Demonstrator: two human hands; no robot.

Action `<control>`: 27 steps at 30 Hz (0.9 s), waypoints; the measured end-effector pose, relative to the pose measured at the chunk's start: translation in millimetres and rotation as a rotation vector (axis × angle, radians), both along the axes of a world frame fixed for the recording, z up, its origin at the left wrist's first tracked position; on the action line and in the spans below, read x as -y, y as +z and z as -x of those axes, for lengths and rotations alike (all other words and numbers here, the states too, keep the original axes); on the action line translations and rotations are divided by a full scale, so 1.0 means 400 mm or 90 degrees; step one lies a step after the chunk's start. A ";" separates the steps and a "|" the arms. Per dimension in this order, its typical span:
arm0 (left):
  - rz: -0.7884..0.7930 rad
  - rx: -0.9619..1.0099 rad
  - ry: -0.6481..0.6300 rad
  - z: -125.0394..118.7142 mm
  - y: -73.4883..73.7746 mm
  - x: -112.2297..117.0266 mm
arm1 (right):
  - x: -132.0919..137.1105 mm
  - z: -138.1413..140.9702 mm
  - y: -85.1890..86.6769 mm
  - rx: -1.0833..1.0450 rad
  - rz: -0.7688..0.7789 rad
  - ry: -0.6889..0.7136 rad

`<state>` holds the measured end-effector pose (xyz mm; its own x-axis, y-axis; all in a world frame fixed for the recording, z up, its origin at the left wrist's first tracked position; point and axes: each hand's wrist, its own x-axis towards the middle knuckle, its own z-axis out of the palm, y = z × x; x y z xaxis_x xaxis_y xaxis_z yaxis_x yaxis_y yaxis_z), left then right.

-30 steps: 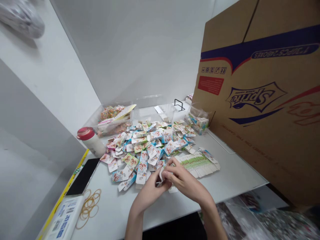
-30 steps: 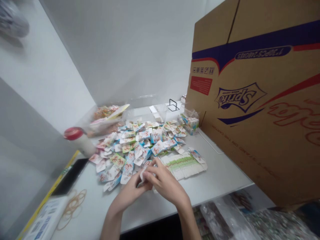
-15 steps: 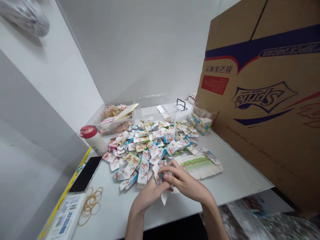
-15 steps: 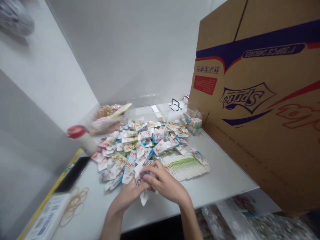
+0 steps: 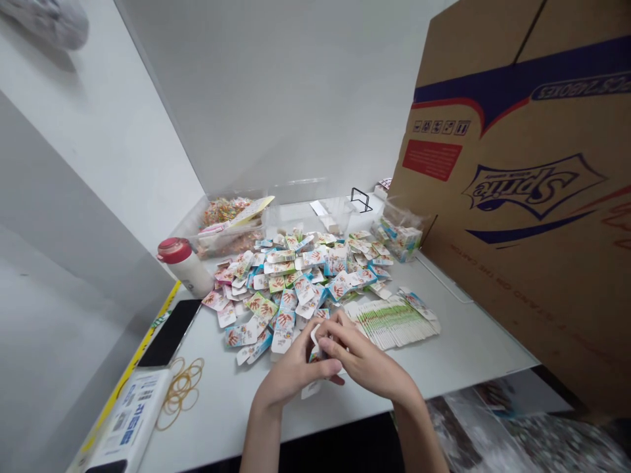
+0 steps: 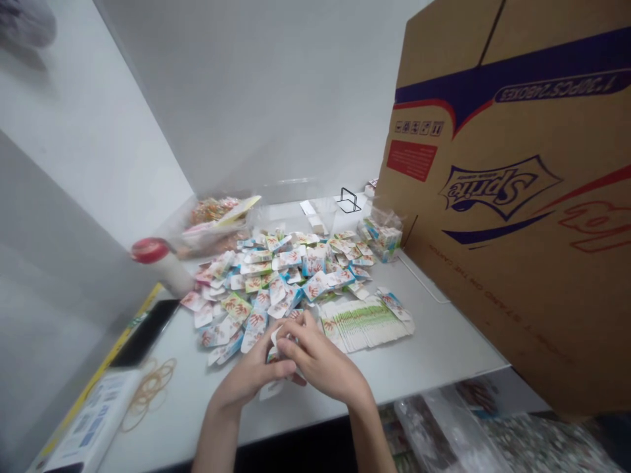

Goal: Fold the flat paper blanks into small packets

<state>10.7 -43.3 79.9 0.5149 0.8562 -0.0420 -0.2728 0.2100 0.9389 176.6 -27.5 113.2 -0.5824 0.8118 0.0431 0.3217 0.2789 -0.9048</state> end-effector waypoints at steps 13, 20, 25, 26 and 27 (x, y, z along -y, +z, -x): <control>-0.018 -0.049 0.057 0.024 0.012 0.010 | 0.012 -0.029 0.009 -0.031 0.038 -0.018; 0.161 0.073 0.075 -0.010 0.021 0.014 | -0.004 -0.021 -0.005 -0.045 -0.041 -0.121; 0.125 0.025 0.143 -0.028 0.006 0.002 | -0.006 -0.019 -0.012 -0.070 -0.042 -0.148; 0.101 0.021 0.127 -0.027 0.003 0.001 | -0.004 -0.019 -0.012 -0.070 -0.041 -0.144; 0.079 0.023 0.100 -0.025 0.003 0.000 | -0.002 -0.019 -0.010 -0.069 -0.042 -0.137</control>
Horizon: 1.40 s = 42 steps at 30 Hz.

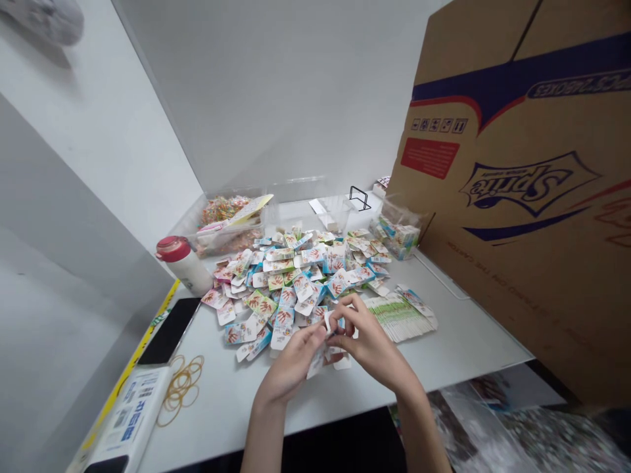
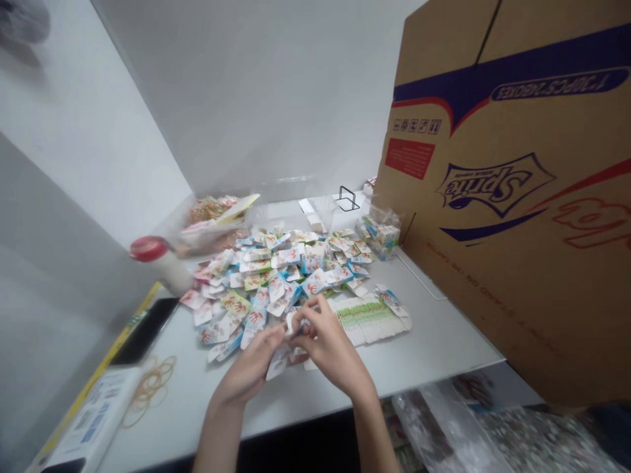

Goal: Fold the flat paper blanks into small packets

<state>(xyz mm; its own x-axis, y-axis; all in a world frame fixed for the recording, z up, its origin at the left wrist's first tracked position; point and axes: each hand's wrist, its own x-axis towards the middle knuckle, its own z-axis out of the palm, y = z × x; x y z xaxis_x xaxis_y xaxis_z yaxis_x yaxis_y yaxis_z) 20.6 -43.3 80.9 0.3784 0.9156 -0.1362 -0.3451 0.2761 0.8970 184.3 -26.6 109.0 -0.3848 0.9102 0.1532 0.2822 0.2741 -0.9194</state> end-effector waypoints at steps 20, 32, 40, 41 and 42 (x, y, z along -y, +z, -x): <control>-0.127 -0.362 0.228 -0.019 -0.015 -0.023 | 0.001 -0.007 -0.014 0.099 -0.003 0.069; -0.132 -0.201 -0.050 0.025 0.026 -0.007 | -0.007 -0.034 -0.005 0.041 0.008 0.034; -0.123 -0.200 0.047 0.019 0.009 -0.020 | -0.029 -0.058 -0.013 -0.027 0.036 0.154; -0.127 -0.202 0.045 0.021 0.009 -0.019 | -0.031 -0.060 -0.015 -0.044 0.048 0.160; -0.131 -0.206 0.039 0.022 0.011 -0.017 | -0.033 -0.062 -0.018 -0.063 0.066 0.159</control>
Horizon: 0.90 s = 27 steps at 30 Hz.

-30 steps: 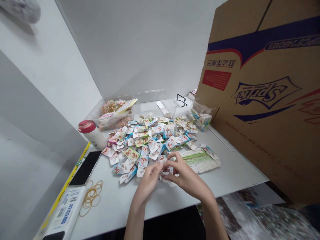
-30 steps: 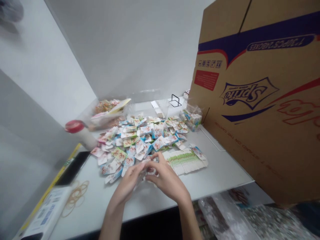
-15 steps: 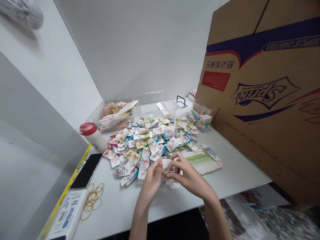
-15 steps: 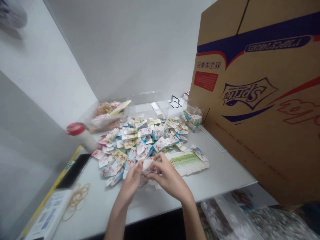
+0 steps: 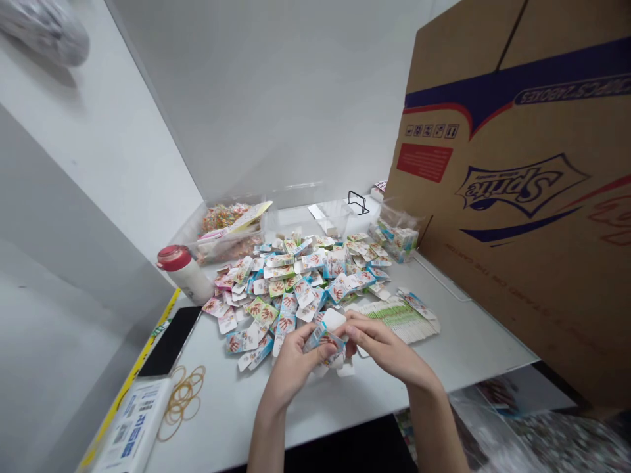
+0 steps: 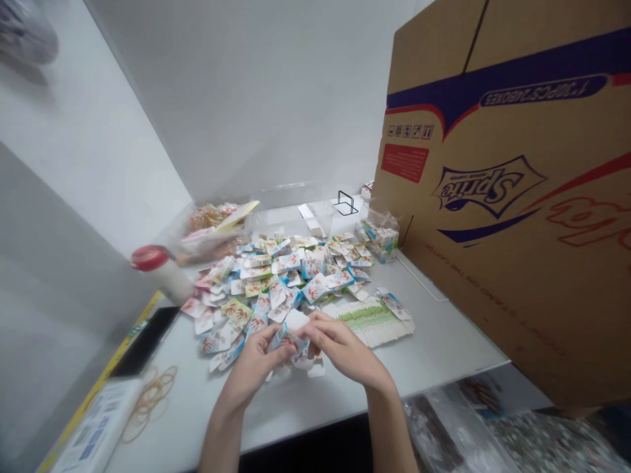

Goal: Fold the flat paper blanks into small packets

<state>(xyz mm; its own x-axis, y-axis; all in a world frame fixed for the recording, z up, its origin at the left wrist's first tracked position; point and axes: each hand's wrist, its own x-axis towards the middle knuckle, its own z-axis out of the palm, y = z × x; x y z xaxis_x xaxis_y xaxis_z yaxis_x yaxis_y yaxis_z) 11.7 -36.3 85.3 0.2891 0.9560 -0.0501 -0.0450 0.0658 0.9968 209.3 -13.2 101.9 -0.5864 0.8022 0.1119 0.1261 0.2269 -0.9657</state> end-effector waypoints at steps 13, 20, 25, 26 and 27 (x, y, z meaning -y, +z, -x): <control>-0.011 0.060 -0.001 -0.022 0.019 0.027 | -0.012 0.032 -0.031 -0.233 0.211 -0.057; -0.116 -0.021 -0.026 -0.005 0.006 0.020 | -0.024 0.028 -0.055 -0.233 0.186 -0.064; -0.166 -0.086 0.017 -0.015 -0.013 0.014 | -0.022 0.038 -0.045 -0.220 0.185 -0.080; -0.171 -0.096 0.022 -0.017 -0.016 0.013 | -0.022 0.041 -0.043 -0.223 0.194 -0.091; -0.173 -0.098 0.028 -0.020 -0.018 0.013 | -0.022 0.043 -0.041 -0.228 0.202 -0.104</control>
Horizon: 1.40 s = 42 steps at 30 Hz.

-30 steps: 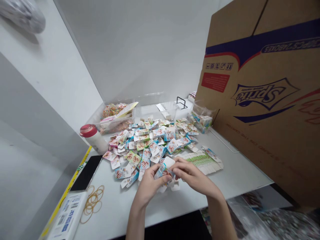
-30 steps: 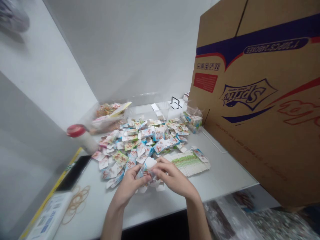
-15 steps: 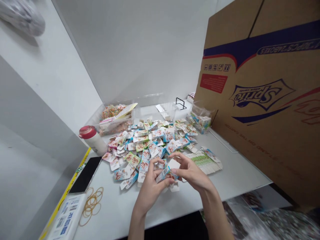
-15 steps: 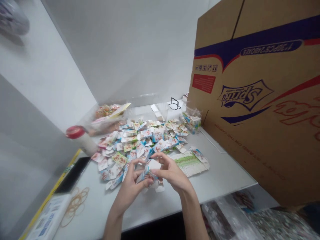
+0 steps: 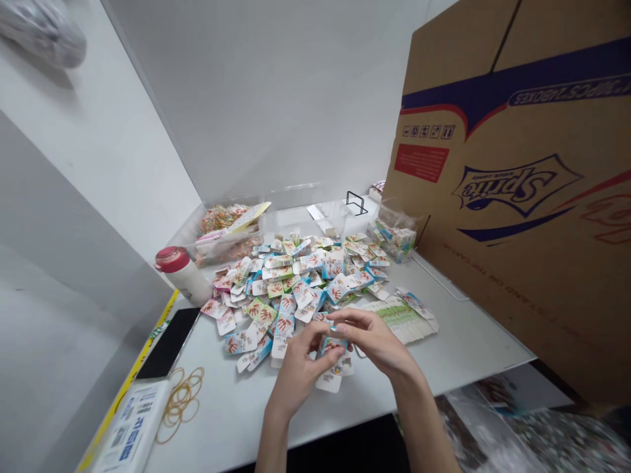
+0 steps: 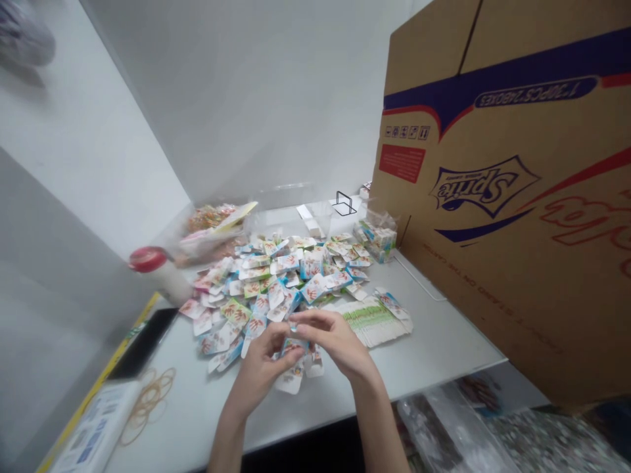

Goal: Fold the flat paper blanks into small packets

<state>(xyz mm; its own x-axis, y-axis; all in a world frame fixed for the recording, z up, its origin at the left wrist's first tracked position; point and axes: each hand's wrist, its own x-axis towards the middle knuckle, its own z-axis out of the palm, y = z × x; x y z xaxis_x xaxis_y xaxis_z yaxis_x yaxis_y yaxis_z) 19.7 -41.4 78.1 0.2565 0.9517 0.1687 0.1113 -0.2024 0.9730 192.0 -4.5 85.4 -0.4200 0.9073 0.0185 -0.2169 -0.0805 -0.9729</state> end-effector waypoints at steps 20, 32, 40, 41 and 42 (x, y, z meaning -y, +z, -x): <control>0.000 0.028 0.063 0.002 -0.027 -0.006 | 0.019 -0.015 0.042 0.149 -0.153 0.037; -0.050 -0.174 0.158 -0.036 -0.029 -0.023 | -0.051 -0.015 -0.070 0.268 -0.106 -0.155; -0.116 -0.266 0.146 -0.069 -0.077 -0.037 | -0.074 -0.181 -0.152 0.658 -0.246 -0.649; -0.131 -0.288 0.147 -0.071 -0.085 -0.038 | -0.072 -0.213 -0.169 0.720 -0.237 -0.690; -0.152 -0.316 0.153 -0.071 -0.091 -0.040 | -0.069 -0.243 -0.187 0.759 -0.217 -0.707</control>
